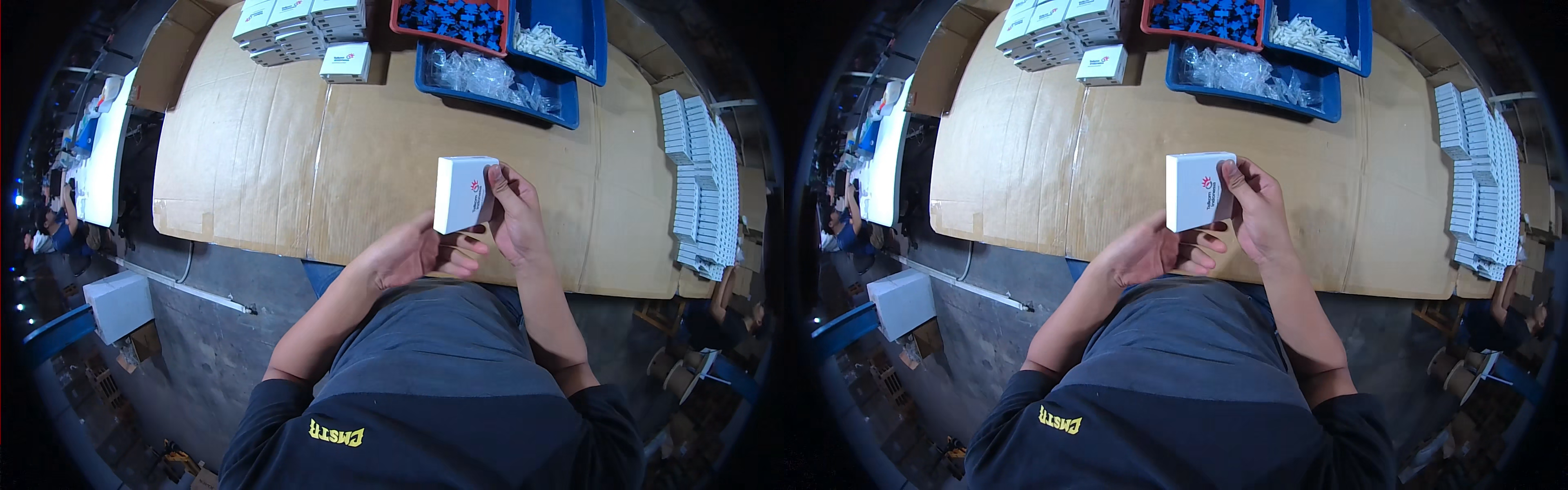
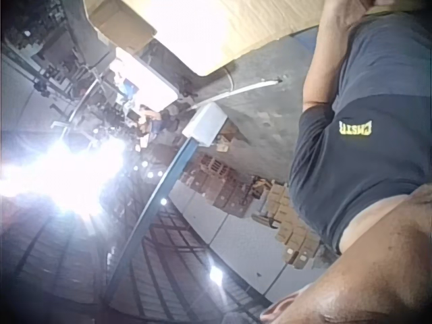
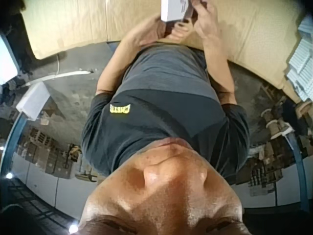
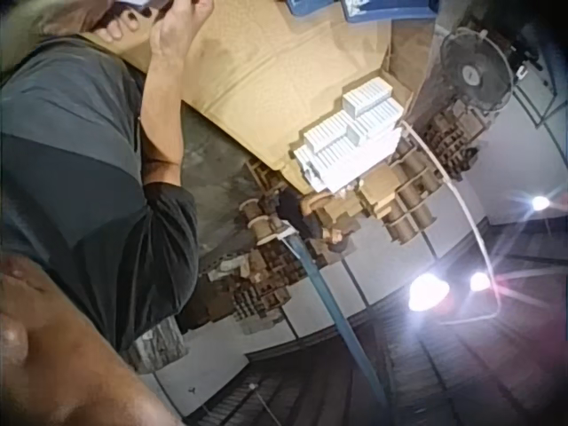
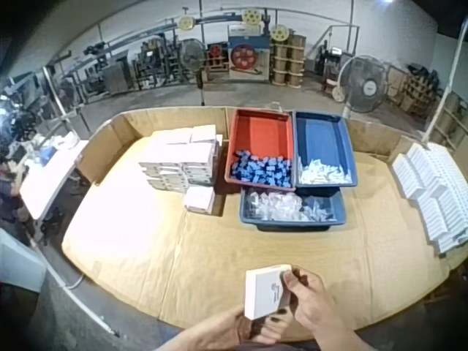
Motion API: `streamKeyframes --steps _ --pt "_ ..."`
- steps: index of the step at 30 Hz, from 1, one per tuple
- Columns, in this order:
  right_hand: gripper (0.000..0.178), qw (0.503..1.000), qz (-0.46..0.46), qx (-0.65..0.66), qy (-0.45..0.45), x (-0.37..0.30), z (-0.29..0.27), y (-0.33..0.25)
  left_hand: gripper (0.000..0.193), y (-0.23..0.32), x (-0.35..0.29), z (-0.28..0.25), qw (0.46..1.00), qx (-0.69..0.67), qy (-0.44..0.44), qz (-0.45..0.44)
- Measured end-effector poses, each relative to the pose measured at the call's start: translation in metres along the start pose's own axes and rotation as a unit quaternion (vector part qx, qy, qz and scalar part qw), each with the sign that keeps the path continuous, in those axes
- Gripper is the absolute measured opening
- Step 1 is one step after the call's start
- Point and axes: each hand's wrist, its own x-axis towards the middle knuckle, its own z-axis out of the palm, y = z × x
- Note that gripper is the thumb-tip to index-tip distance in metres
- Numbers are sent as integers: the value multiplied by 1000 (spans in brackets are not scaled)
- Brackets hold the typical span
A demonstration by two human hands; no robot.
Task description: The person assembles electronic components by hand, fitting a circuit board and connectors into a plastic housing, then securing it with a plastic cover, and finally placing the finished unit into a cardboard box.
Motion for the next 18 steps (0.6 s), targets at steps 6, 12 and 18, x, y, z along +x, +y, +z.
streamKeyframes --steps 6,12,18 --pt "33 993 -70 -94 8 5 -8 -1 45 -5 3 10 982 -142 85 87" --pt "74 902 -187 -389 -6 -16 -3 -18 41 -6 32 4 848 239 241 407" --pt "101 879 -249 -406 -27 -14 1 -20 57 -4 49 17 685 496 232 480"
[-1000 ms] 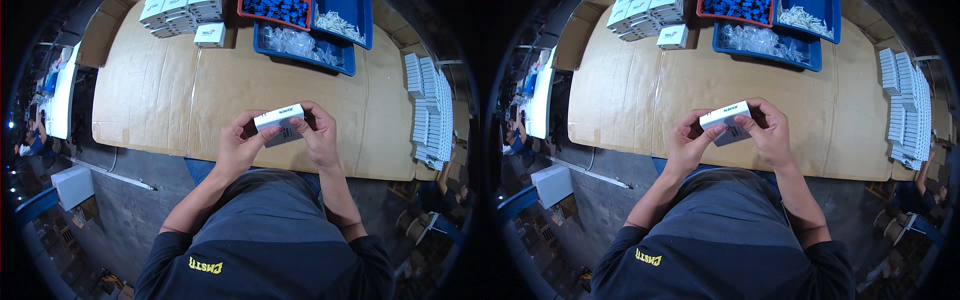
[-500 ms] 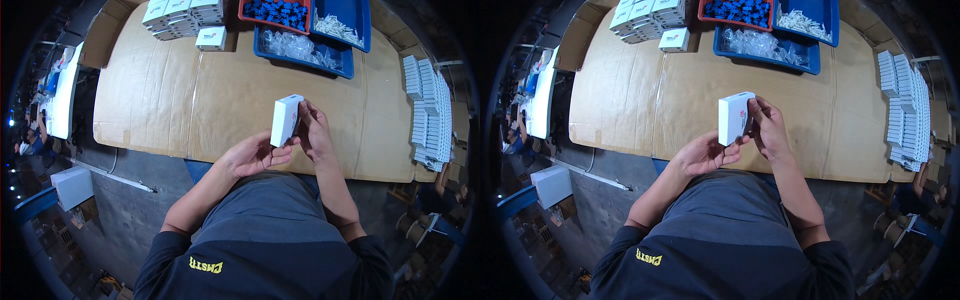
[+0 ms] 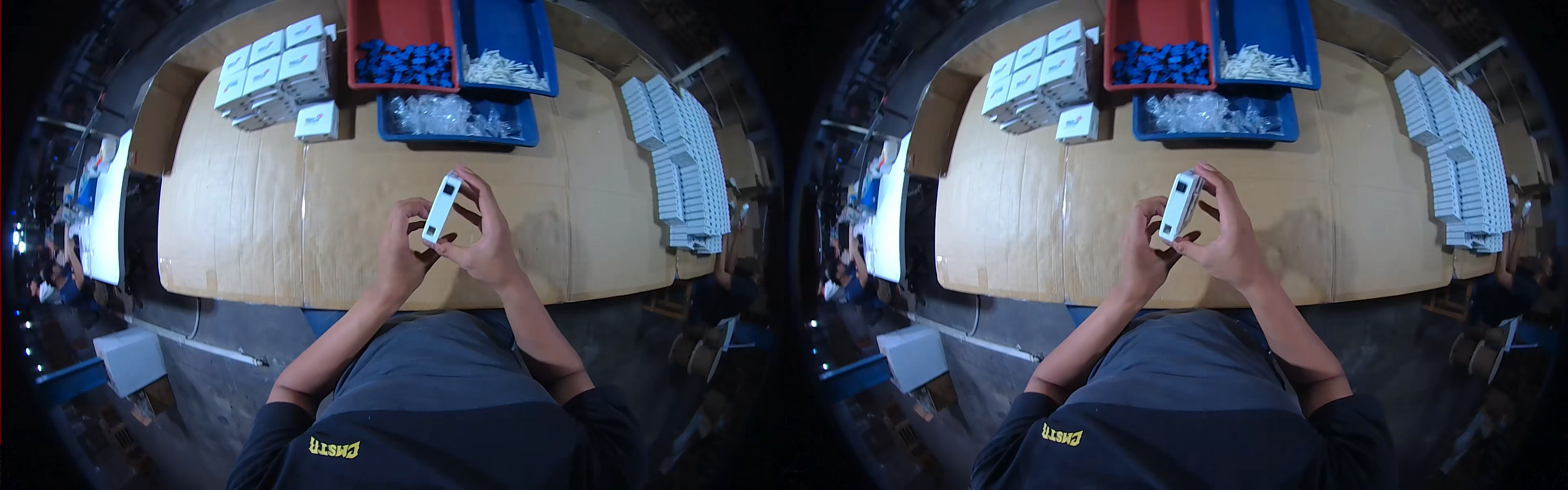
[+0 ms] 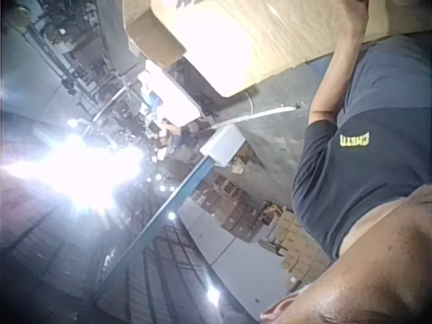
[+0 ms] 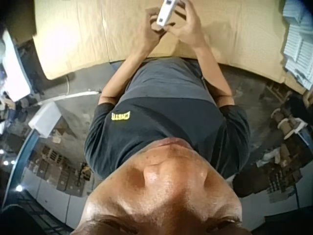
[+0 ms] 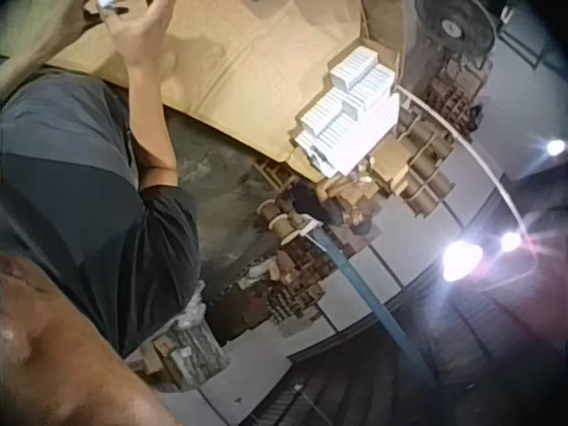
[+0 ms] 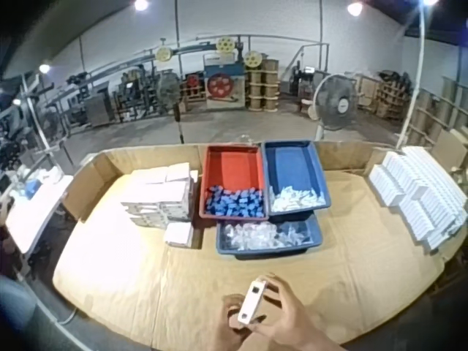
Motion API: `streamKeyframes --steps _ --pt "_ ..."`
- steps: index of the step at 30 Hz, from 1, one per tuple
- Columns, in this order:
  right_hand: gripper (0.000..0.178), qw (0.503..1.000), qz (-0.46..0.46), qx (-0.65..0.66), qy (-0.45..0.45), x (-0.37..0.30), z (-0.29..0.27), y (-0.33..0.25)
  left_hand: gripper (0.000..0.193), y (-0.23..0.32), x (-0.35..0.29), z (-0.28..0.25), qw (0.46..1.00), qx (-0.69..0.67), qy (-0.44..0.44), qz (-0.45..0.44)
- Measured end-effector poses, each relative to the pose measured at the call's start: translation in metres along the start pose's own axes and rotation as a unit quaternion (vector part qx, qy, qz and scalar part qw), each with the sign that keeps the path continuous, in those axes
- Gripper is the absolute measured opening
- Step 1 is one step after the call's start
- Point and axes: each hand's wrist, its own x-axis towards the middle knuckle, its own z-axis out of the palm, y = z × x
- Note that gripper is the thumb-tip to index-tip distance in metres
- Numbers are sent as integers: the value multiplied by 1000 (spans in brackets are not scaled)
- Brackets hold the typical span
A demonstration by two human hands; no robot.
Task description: The person assembles electronic components by hand, fitting a circuit board and connectors into a plastic housing, then securing it with a plastic cover, and finally placing the finished unit into a cardboard box.
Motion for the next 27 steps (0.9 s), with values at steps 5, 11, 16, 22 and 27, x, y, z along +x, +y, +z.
streamKeyframes --steps 5,11,16,22,27 --pt "102 977 -211 -15 -1 2 -36 18 60 -15 2 -1 989 120 -85 24" --pt "98 983 -87 -161 -2 -14 -76 39 33 -33 -13 10 965 194 -168 -52" --pt "94 986 91 -121 69 -39 -118 84 28 -36 -16 23 965 185 -185 -30" --pt "95 915 56 -240 319 -90 -229 156 26 -49 -14 61 941 209 -268 6" --pt "98 793 138 -223 550 -119 -329 182 35 -45 -9 98 908 229 -333 107"
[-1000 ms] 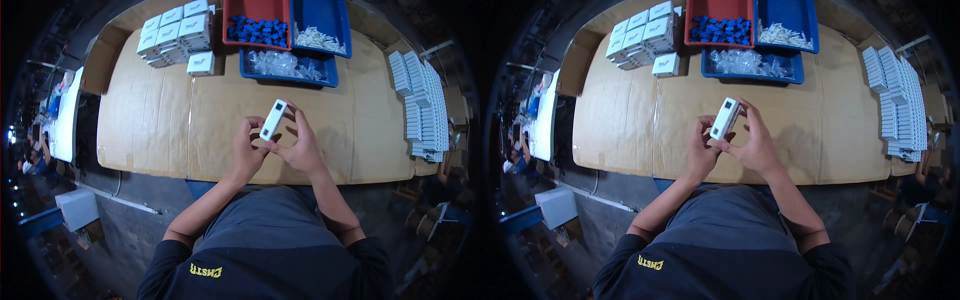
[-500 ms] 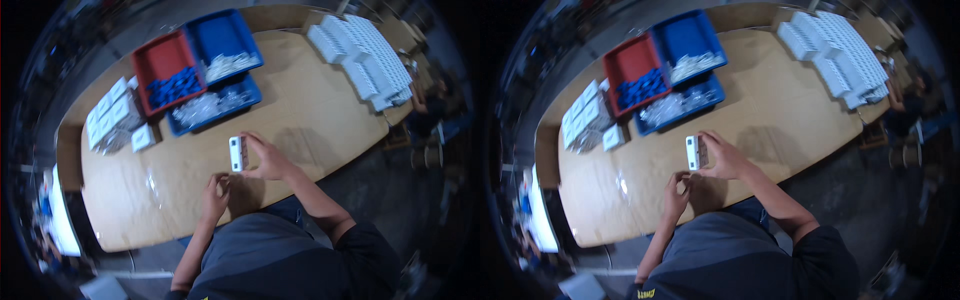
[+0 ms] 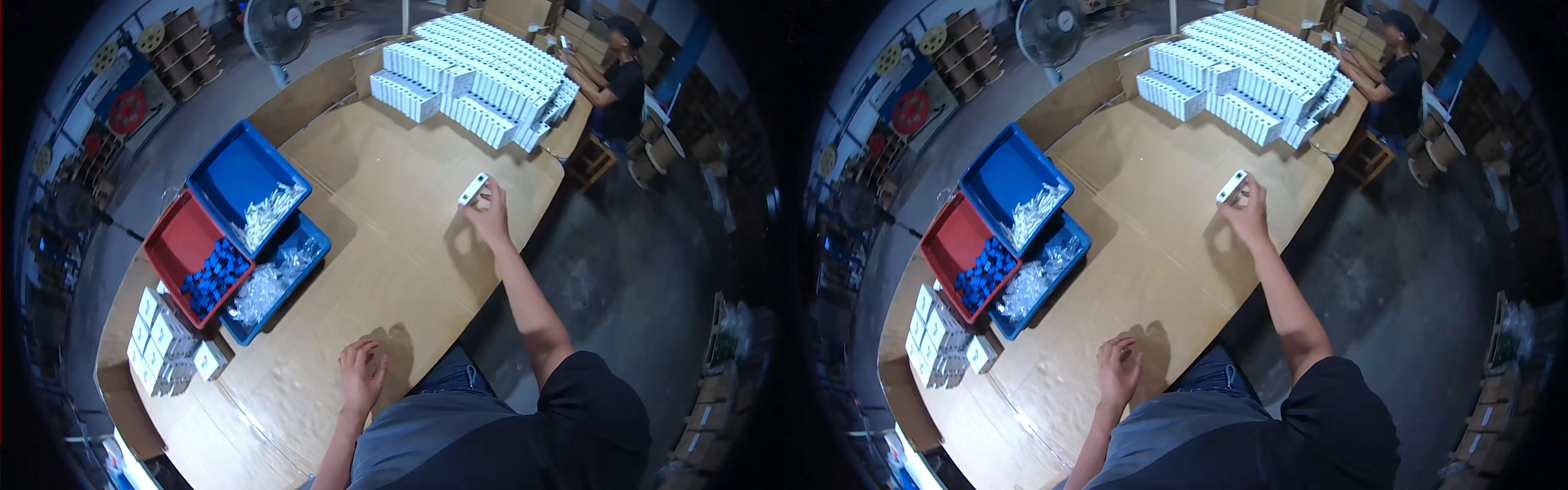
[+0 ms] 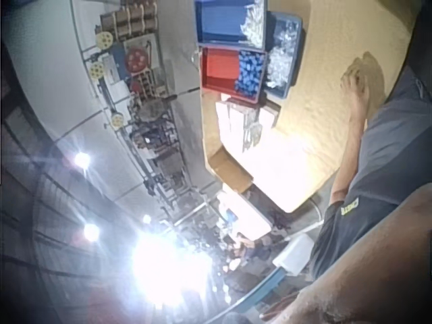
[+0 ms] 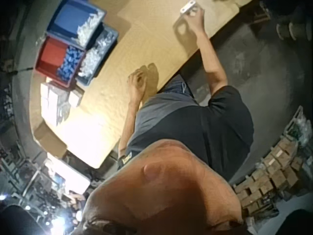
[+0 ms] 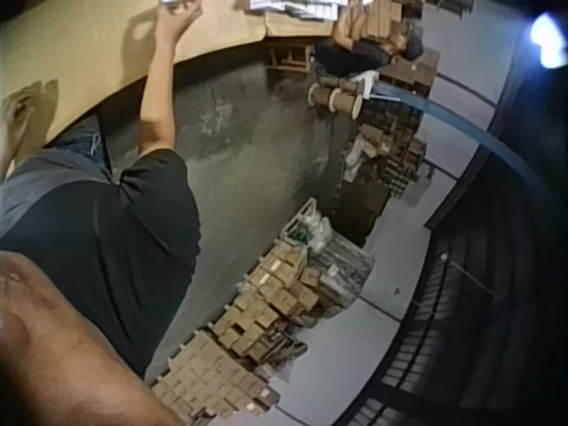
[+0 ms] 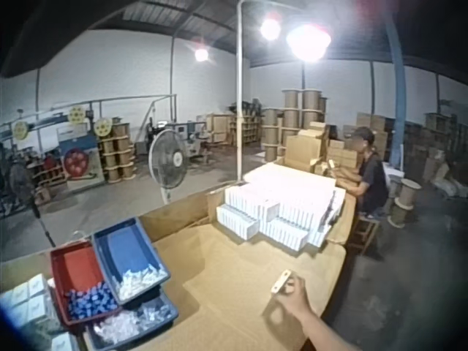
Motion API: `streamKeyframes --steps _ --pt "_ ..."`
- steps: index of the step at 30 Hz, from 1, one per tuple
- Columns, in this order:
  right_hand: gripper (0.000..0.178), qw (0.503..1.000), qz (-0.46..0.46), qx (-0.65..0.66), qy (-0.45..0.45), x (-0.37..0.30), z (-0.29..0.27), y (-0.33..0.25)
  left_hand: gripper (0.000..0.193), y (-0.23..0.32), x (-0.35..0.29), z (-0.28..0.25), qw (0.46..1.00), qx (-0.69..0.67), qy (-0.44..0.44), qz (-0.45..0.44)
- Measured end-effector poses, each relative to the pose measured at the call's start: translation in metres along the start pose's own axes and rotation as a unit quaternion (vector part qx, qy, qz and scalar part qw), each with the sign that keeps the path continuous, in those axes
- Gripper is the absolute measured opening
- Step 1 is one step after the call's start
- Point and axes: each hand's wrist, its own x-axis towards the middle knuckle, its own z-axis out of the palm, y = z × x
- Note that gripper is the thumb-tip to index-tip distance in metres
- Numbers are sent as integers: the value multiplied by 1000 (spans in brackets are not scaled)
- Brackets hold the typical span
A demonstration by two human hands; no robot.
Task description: The person assembles electronic components by hand, fitting a circuit board and connectors into a plastic housing, then securing it with a plastic cover, and finally placing the finished unit into a cardboard box.
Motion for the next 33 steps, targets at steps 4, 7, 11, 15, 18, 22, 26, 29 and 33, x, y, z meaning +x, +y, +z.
streamKeyframes --steps 4,7,11,15,18,22,26,29,33 --pt "100 995 49 -27 83 69 -26 63 43 9 12 25 999 11 -22 47" --pt "101 986 99 47 129 114 -31 102 50 11 14 33 995 82 -7 54" --pt "102 983 111 28 144 160 -36 144 49 8 14 32 997 68 -19 38" --pt "104 981 102 -18 161 199 -59 172 48 15 20 39 996 72 -14 45" --pt "103 981 99 -63 154 196 -23 142 47 9 16 33 996 89 -3 27" --pt "82 975 91 -66 192 198 -22 143 46 12 17 35 996 88 -11 27" --pt "54 978 91 -68 175 201 -22 159 44 14 20 40 995 91 -21 26" --pt "52 973 89 -89 194 203 -5 148 44 14 17 36 994 104 -9 23" --pt "52 974 71 -69 202 190 -2 146 44 14 20 35 994 110 -23 16"
